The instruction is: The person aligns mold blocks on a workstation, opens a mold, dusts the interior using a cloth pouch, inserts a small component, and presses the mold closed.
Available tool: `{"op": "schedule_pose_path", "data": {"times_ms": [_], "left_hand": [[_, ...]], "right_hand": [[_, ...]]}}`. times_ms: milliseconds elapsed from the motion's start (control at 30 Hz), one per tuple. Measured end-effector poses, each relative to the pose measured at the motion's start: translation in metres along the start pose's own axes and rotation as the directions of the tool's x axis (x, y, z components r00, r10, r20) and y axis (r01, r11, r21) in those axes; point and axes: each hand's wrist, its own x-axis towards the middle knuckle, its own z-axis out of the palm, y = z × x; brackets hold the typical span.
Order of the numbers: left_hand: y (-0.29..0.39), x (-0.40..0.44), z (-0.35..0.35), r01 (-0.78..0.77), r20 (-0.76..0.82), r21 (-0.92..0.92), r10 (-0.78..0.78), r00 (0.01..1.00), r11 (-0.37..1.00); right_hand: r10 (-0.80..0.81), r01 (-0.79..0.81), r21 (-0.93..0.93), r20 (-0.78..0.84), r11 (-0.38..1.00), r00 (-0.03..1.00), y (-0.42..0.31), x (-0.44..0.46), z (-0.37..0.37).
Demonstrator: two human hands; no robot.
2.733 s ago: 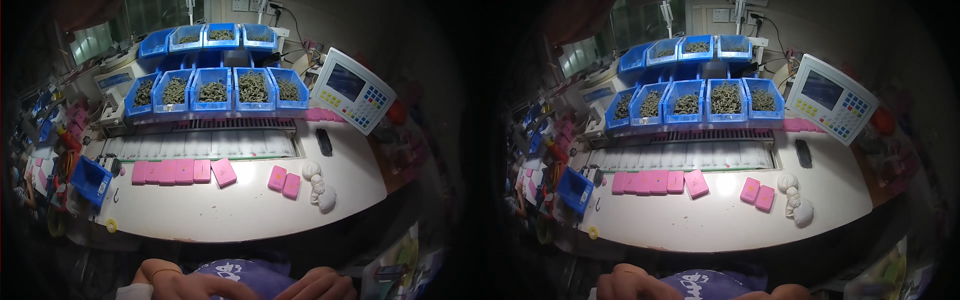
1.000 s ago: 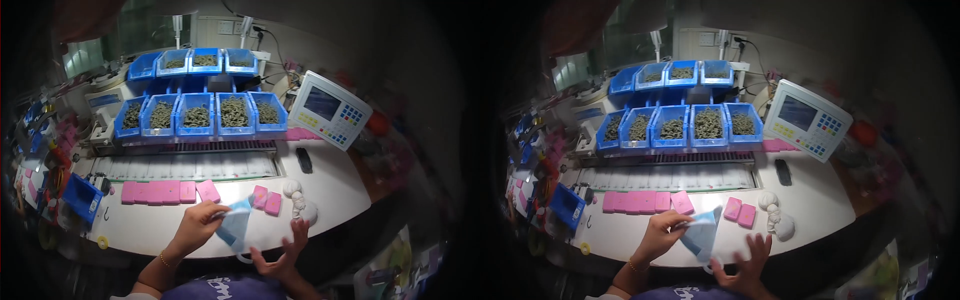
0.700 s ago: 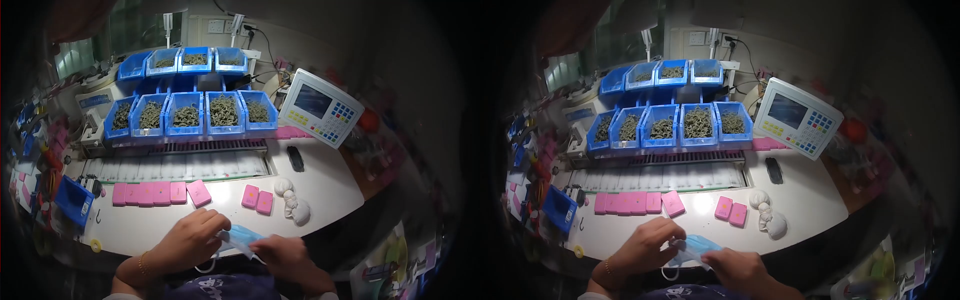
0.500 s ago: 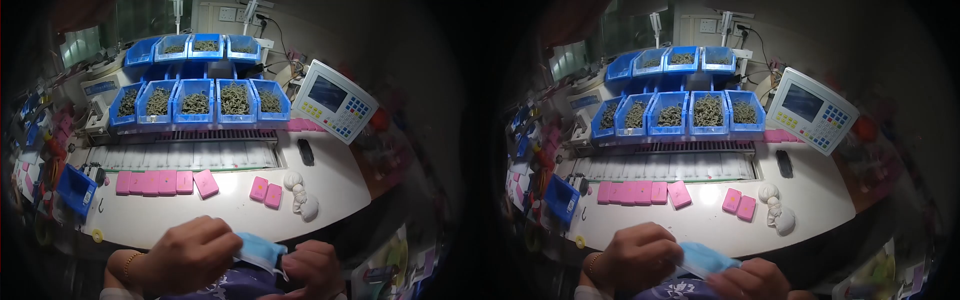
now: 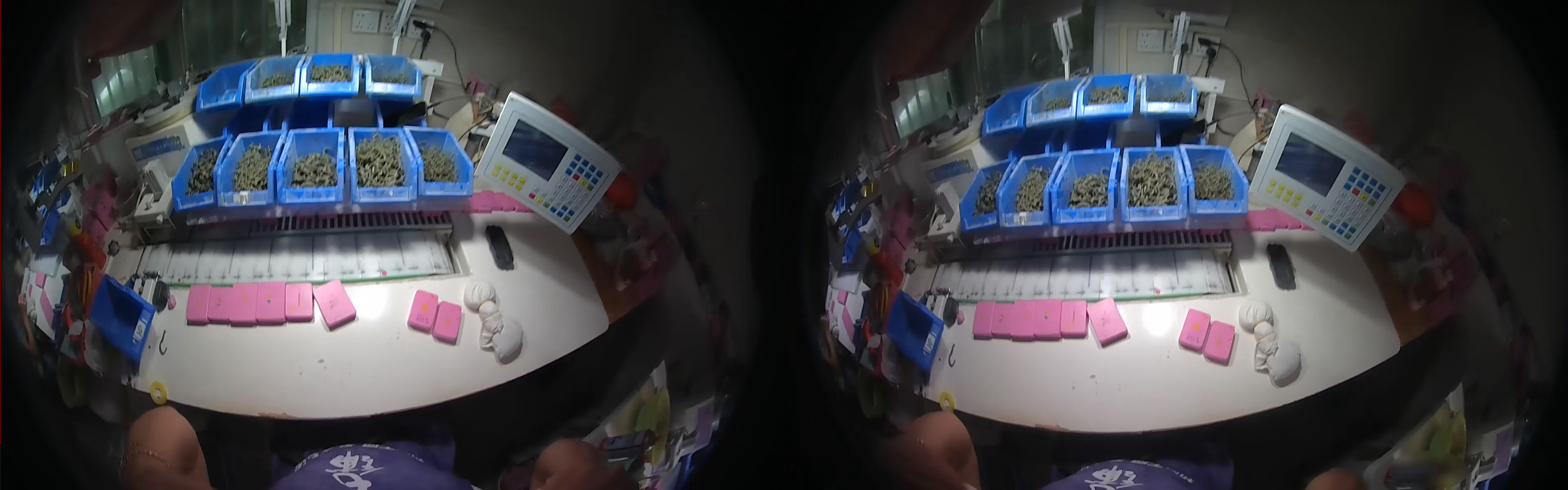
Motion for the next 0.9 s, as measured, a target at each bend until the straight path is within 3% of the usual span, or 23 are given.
{"op": "schedule_pose_path", "data": {"times_ms": [67, 167, 200, 267, 333, 367, 433, 500, 567, 633, 667, 733, 767, 867, 900], "left_hand": [[0.019, -0.012, -0.008, 0.132, 0.045, -0.086, -0.129, 0.991, 0.987], [0.015, -0.021, -0.012, 0.08, 0.023, -0.268, -0.077, 0.997, 0.96], [0.006, -0.028, -0.012, -0.08, 0.024, -0.395, 0.097, 0.995, 0.915], [-0.014, -0.042, -0.013, -0.35, -0.038, -0.626, 0.421, 0.906, 0.696], [-0.011, -0.052, -0.014, -0.298, -0.03, -0.74, 0.412, 0.911, 0.604], [-0.009, -0.057, -0.015, -0.265, -0.023, -0.789, 0.404, 0.915, 0.554], [-0.012, -0.069, -0.01, -0.206, -0.006, -0.828, 0.359, 0.933, 0.522], [-0.015, -0.073, -0.006, -0.214, -0.037, -0.827, 0.329, 0.943, 0.52], [-0.017, -0.065, -0.003, -0.277, -0.11, -0.79, 0.318, 0.942, 0.547], [-0.013, -0.052, -0.012, -0.203, -0.025, -0.821, 0.321, 0.947, 0.534], [-0.008, -0.049, -0.015, -0.16, 0.019, -0.834, 0.318, 0.948, 0.528], [-0.001, -0.048, -0.017, -0.18, -0.043, -0.837, 0.266, 0.963, 0.516], [0.002, -0.047, -0.017, -0.195, -0.077, -0.838, 0.244, 0.967, 0.51], [0.005, -0.032, -0.024, -0.213, -0.115, -0.885, 0.248, 0.962, 0.414], [0.006, -0.038, -0.026, -0.244, -0.152, -0.896, 0.261, 0.953, 0.371]], "right_hand": [[-0.023, 0.023, 0.015, -0.053, 1.0, 0.998, -0.005, -0.005, 0.002], [-0.051, 0.052, 0.027, -0.026, 0.998, 0.998, -0.015, -0.012, -0.001], [-0.064, 0.064, 0.016, 0.026, 0.998, 0.998, -0.019, -0.018, -0.006], [-0.141, 0.14, 0.019, 0.094, 0.99, 0.985, -0.026, -0.031, -0.011], [-0.277, 0.271, 0.059, 0.127, 0.961, 0.952, -0.03, -0.042, -0.013], [-0.25, 0.234, 0.105, 0.193, 0.967, 0.949, -0.04, -0.051, -0.014], [-0.271, 0.197, 0.292, 0.24, 0.936, 0.932, -0.048, -0.063, -0.014], [-0.345, 0.252, 0.294, 0.327, 0.922, 0.88, -0.046, -0.065, -0.018], [-0.385, 0.35, 0.214, 0.156, 0.912, 0.91, -0.034, -0.06, -0.007], [-0.446, 0.44, 0.082, 0.086, 0.894, 0.891, -0.03, -0.057, -0.001], [-0.483, 0.486, -0.004, 0.102, 0.874, 0.87, -0.03, -0.056, 0.001], [-0.567, 0.573, -0.047, 0.102, 0.818, 0.818, -0.028, -0.056, 0.004], [-0.612, 0.614, -0.006, 0.084, 0.789, 0.787, -0.026, -0.056, 0.004], [-0.55, 0.518, 0.208, 0.138, 0.829, 0.824, -0.044, -0.05, -0.006], [-0.561, 0.499, 0.28, 0.22, 0.82, 0.798, -0.047, -0.047, -0.012]]}}
